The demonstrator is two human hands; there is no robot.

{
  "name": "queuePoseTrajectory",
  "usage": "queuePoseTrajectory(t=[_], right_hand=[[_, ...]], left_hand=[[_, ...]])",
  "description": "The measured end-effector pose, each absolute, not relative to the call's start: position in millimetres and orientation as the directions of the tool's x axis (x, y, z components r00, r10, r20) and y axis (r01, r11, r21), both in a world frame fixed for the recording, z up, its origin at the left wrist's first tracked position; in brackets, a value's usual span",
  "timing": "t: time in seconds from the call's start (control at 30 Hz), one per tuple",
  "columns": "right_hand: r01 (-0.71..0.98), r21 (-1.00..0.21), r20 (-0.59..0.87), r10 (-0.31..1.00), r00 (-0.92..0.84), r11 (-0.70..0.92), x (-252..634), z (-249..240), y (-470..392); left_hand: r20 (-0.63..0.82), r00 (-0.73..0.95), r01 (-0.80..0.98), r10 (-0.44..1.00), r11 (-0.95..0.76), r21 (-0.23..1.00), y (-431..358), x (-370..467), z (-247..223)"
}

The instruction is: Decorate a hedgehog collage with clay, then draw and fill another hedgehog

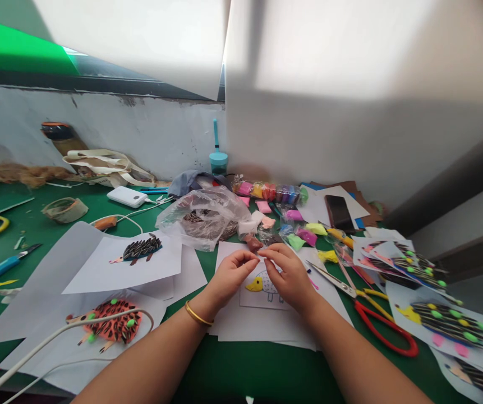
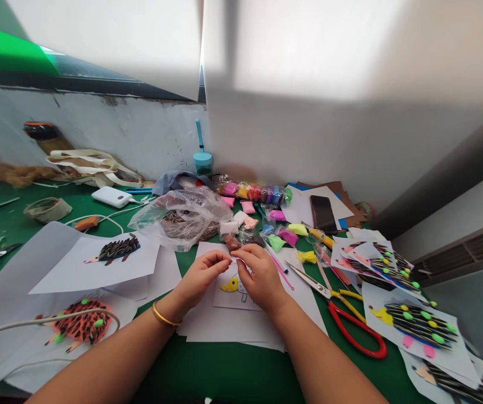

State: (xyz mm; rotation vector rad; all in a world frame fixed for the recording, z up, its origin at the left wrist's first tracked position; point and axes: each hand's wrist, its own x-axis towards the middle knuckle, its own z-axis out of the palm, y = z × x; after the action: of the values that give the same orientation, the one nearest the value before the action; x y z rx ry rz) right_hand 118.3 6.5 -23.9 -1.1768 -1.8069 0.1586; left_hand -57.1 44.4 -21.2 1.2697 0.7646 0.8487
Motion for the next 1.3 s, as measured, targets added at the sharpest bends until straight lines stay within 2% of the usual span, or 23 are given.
queuePoseTrajectory(t=[0.5,0.67,0.87,1.3], right_hand=[[0.646,-0.552,0.626,0.774,-0.097,0.527,118.0,-23.3,6.6],[0.646,-0.56,0.615,0.783,-0.096,0.519,119.0,-24.5,6.3],[0.644,-0.553,0.623,0.776,-0.101,0.528,119.0,-25.0,7.4],[0.645,-0.552,0.628,0.772,-0.095,0.528,118.7,-24.3,7.4]], left_hand=[[-0.015,0.489,-0.103,0.872,0.075,0.992,43.3,-56.4,-18.7],[-0.052,0.516,-0.111,0.855,0.127,0.986,43.2,-56.6,-20.3],[0.001,0.481,-0.079,0.877,0.043,0.996,45.7,-57.6,-23.2],[-0.015,0.497,-0.109,0.867,0.08,0.991,45.2,-57.6,-24.4]])
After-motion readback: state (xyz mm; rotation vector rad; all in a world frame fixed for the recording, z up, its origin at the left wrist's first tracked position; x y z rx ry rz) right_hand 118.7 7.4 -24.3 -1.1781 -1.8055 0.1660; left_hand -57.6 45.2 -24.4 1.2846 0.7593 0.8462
